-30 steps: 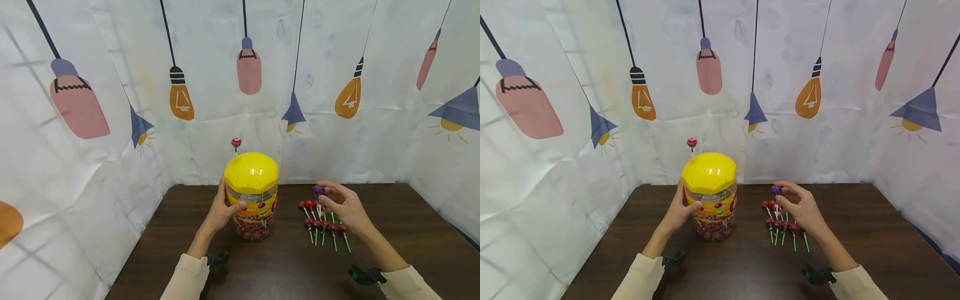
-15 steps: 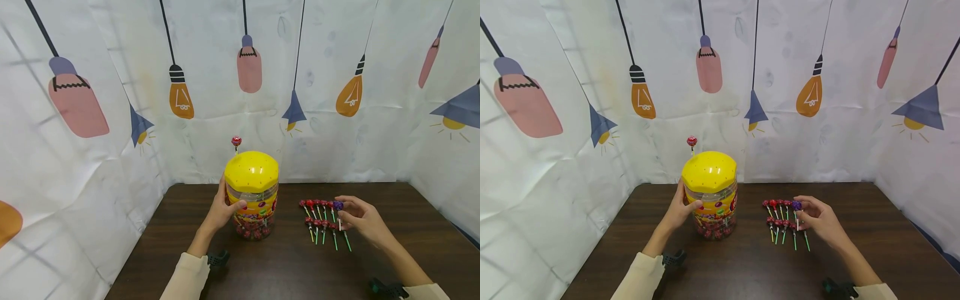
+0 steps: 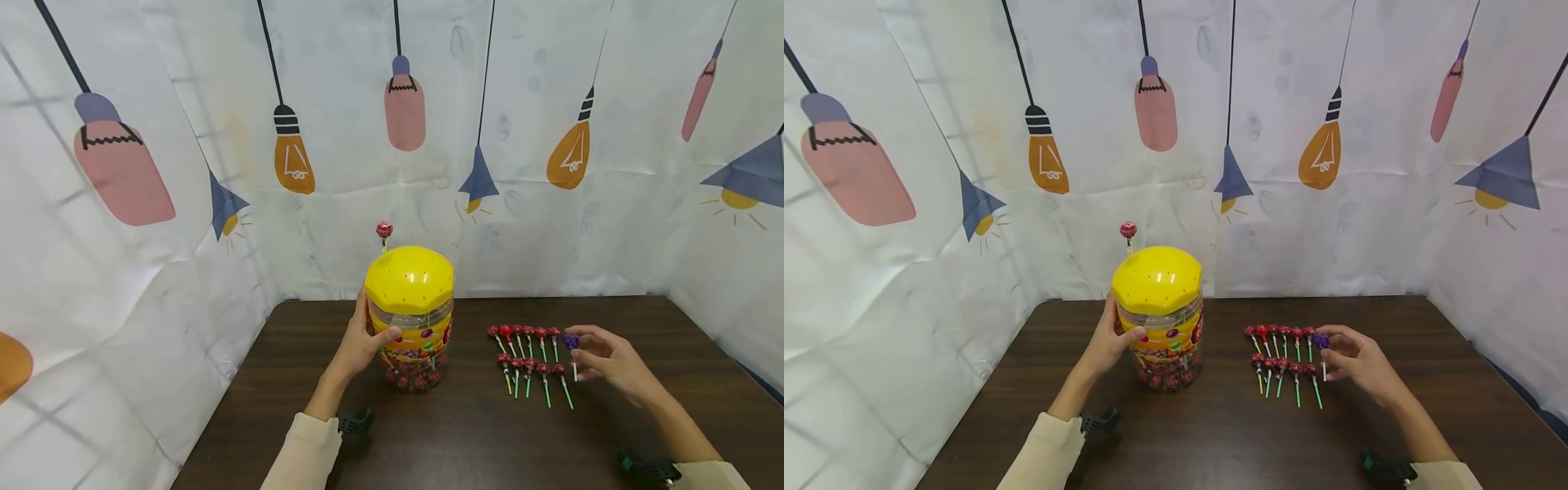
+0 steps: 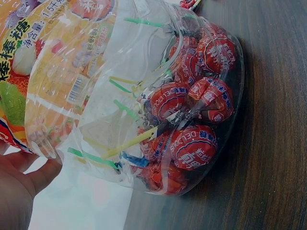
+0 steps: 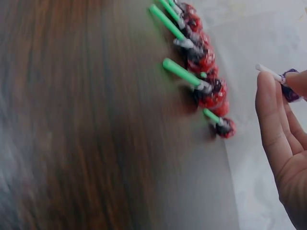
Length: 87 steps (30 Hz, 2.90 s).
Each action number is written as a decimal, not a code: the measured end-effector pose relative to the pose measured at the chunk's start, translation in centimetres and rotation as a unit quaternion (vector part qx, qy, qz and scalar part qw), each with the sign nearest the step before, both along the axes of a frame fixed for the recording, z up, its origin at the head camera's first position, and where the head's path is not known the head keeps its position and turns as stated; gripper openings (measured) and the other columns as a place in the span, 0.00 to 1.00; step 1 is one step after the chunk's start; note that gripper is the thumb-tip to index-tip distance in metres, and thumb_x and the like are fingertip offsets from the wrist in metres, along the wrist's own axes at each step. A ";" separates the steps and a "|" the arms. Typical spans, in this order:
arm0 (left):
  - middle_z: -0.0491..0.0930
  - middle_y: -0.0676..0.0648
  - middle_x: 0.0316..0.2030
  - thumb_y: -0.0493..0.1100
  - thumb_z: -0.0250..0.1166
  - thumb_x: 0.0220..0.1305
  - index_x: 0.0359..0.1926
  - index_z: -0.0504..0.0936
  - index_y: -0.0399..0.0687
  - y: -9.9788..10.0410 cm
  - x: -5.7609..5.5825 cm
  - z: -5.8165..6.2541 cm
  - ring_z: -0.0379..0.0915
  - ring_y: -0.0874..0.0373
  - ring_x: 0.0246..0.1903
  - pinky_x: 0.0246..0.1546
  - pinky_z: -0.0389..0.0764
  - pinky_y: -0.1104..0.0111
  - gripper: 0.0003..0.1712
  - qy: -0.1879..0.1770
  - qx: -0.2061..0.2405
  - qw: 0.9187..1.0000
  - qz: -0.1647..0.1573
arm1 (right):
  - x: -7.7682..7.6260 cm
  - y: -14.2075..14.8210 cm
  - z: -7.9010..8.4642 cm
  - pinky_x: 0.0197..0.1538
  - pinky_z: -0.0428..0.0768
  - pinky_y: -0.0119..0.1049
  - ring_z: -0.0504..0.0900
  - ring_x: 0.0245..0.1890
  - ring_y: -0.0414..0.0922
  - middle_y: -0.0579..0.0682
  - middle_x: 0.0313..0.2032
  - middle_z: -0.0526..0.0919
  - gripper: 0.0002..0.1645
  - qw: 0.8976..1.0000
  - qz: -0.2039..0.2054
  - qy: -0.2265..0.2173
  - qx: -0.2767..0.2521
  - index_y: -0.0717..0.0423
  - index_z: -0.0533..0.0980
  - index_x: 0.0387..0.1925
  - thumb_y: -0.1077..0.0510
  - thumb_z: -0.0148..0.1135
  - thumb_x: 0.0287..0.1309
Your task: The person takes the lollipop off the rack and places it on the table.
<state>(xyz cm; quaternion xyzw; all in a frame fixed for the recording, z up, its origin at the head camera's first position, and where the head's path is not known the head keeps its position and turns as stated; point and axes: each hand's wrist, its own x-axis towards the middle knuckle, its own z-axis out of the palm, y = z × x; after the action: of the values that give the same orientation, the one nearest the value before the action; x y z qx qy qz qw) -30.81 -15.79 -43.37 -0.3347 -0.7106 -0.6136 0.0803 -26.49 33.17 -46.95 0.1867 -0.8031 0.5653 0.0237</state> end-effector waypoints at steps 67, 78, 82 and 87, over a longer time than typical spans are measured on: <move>0.67 0.50 0.69 0.52 0.70 0.67 0.81 0.35 0.72 0.0 0.1 0.2 0.73 0.51 0.63 0.63 0.79 0.60 0.59 -0.007 0.002 1.000 0.001 | 0.0 1.7 2.4 0.31 0.84 0.39 0.79 0.27 0.42 0.56 0.34 0.81 0.26 0.978 0.047 -0.071 0.189 0.66 0.70 0.65 0.55 0.58 0.74; 0.66 0.48 0.71 0.51 0.69 0.68 0.82 0.35 0.71 0.0 -0.1 0.2 0.72 0.52 0.64 0.64 0.78 0.58 0.59 0.000 -0.001 1.000 -0.001 | 1.2 -1.7 5.3 0.31 0.83 0.37 0.81 0.28 0.46 0.52 0.32 0.82 0.15 0.989 0.028 0.058 0.133 0.57 0.76 0.59 0.61 0.57 0.74; 0.66 0.48 0.71 0.51 0.69 0.68 0.82 0.34 0.72 0.1 -0.1 0.2 0.72 0.52 0.64 0.64 0.79 0.58 0.59 0.001 0.000 1.000 -0.005 | 1.6 -3.9 6.9 0.33 0.83 0.36 0.82 0.30 0.45 0.46 0.35 0.83 0.15 0.988 0.012 0.095 0.119 0.54 0.77 0.59 0.62 0.56 0.74; 0.66 0.50 0.71 0.52 0.70 0.68 0.82 0.34 0.73 0.1 0.0 0.1 0.72 0.52 0.64 0.64 0.78 0.60 0.59 -0.003 0.000 1.000 -0.003 | 1.5 -7.5 9.8 0.35 0.84 0.33 0.84 0.33 0.41 0.41 0.36 0.84 0.14 0.985 -0.018 0.147 0.092 0.52 0.80 0.56 0.63 0.58 0.73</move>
<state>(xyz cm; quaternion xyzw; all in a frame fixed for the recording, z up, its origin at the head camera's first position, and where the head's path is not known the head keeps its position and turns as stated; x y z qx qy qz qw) -30.84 -15.73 -43.25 -0.3354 -0.7099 -0.6146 0.0763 -24.96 25.70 -37.13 0.2551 -0.8427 0.4545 0.1345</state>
